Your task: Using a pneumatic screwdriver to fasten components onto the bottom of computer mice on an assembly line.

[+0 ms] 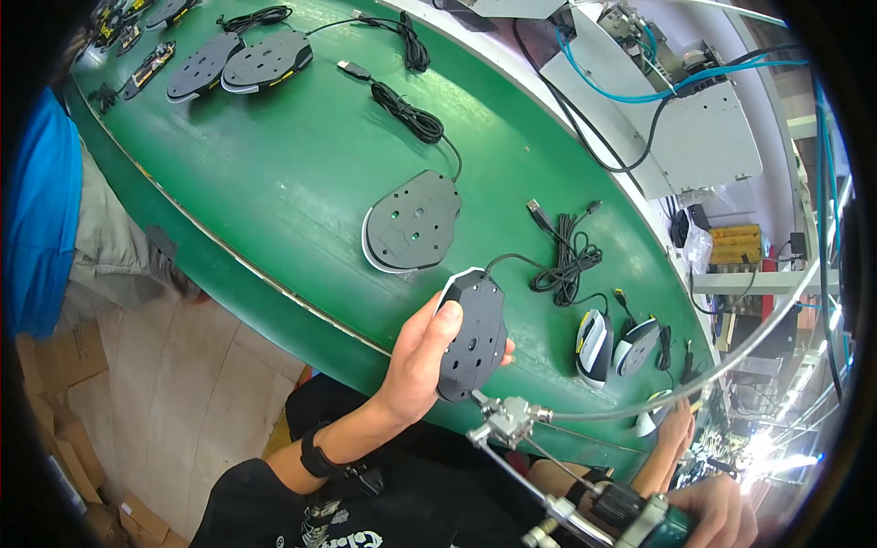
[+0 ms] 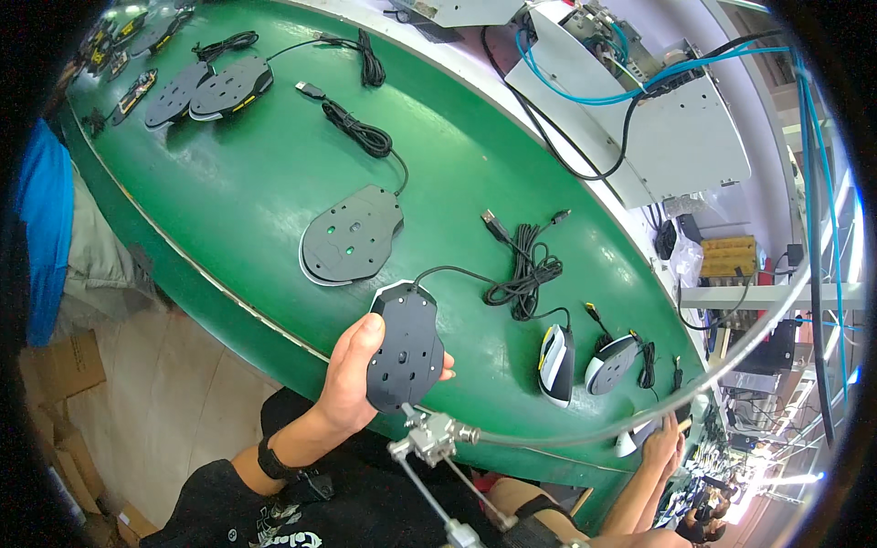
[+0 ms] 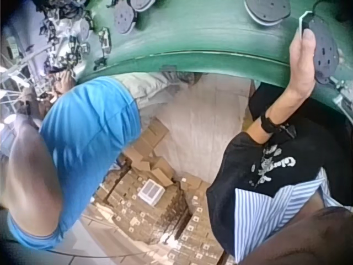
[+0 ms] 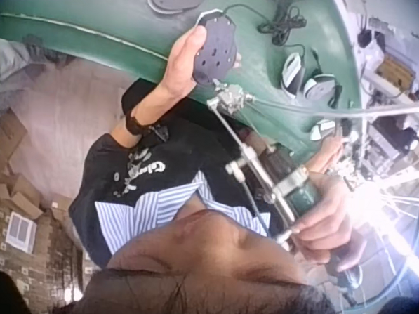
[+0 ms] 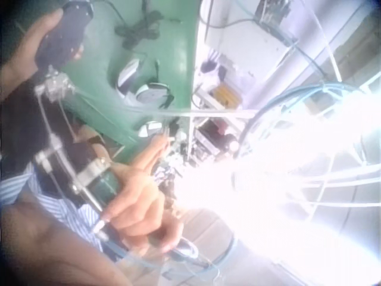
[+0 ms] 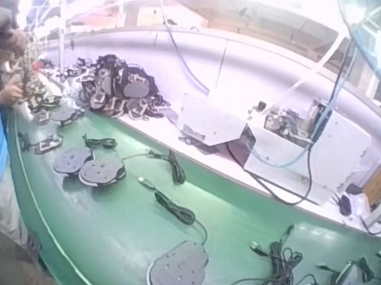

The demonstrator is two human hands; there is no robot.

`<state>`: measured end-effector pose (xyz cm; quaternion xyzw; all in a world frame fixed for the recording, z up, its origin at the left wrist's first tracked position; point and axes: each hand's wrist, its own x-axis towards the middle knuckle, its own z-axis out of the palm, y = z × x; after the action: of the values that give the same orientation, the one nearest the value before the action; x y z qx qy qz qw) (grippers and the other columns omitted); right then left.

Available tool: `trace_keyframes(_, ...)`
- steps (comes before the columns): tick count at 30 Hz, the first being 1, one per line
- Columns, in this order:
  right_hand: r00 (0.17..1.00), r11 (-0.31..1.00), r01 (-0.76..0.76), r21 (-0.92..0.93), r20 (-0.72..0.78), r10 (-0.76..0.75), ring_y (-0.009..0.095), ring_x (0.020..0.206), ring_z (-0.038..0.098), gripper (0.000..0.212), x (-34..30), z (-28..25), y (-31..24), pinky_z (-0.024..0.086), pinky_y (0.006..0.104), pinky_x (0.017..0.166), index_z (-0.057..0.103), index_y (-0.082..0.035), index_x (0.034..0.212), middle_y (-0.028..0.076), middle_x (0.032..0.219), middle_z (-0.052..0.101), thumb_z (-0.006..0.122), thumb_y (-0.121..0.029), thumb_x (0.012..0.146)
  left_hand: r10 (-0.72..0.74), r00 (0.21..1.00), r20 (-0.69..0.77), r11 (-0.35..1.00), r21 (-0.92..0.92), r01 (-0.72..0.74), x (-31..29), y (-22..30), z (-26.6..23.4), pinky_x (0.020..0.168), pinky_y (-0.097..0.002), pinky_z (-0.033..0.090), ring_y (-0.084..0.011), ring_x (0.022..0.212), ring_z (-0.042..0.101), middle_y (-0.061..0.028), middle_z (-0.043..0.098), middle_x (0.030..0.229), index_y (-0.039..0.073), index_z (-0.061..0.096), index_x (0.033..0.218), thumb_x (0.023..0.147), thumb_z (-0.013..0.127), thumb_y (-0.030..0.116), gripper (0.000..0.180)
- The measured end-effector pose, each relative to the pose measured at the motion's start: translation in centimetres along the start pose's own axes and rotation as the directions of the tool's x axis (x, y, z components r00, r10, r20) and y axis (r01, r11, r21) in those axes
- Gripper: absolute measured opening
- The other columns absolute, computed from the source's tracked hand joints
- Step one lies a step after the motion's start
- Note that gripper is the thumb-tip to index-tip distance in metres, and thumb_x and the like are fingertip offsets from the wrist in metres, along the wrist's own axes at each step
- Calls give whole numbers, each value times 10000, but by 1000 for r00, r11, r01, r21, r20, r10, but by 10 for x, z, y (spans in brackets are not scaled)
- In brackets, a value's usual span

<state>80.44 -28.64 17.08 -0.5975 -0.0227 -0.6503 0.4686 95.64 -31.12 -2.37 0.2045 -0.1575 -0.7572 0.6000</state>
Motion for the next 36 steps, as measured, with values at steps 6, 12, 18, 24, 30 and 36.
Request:
trace_keyframes(6,993,991,12,-130,-115,-27,42,467,535,206,-14,6,10,531,193,512,593,-79,1065,-58,586,537,669,-65,875,-11,999,-37,998,65,14,-2,-1,0,882,-463,566,-303,940,683,-214,652,985,-46,496,1167,1031,389,441,517)
trace_keyframes(12,996,998,8,-65,-87,-13,49,450,524,227,-22,6,20,526,191,502,593,-63,1084,-48,588,551,677,-63,873,3,1000,-28,997,71,-1,-2,-3,-3,887,-464,563,-298,941,682,-208,655,989,-45,499,1178,1036,376,441,520)
trace_keyframes(18,996,994,-25,-104,-84,17,52,454,534,248,-25,4,24,537,200,502,587,-69,1108,-47,581,551,677,-63,877,-12,999,-39,996,89,16,-2,-2,-3,888,-463,563,-297,938,683,-212,657,994,-46,498,1187,1035,374,444,528)
trace_keyframes(24,998,989,-42,-142,-55,35,52,460,537,233,-28,2,28,547,199,508,575,-67,1105,-43,585,554,675,-73,894,-19,999,-28,996,92,22,-2,-2,-5,888,-465,561,-303,931,683,-232,658,994,-58,497,1182,1032,379,440,533)
trace_keyframes(30,996,985,-87,-152,-38,82,56,465,542,238,-30,0,29,553,202,514,573,-74,1124,-36,595,557,665,-68,905,-7,1000,-21,999,49,8,-3,-3,-6,831,-362,572,-203,881,672,-153,647,974,-26,486,1241,1054,374,390,470)
trace_keyframes(36,992,991,-98,-90,72,104,81,488,572,200,-24,-10,33,566,213,528,528,-91,975,-19,601,571,697,-50,876,-38,999,-16,999,-10,38,-2,-2,0,828,-357,575,-217,879,683,-168,661,973,-27,493,1235,1055,373,385,465)
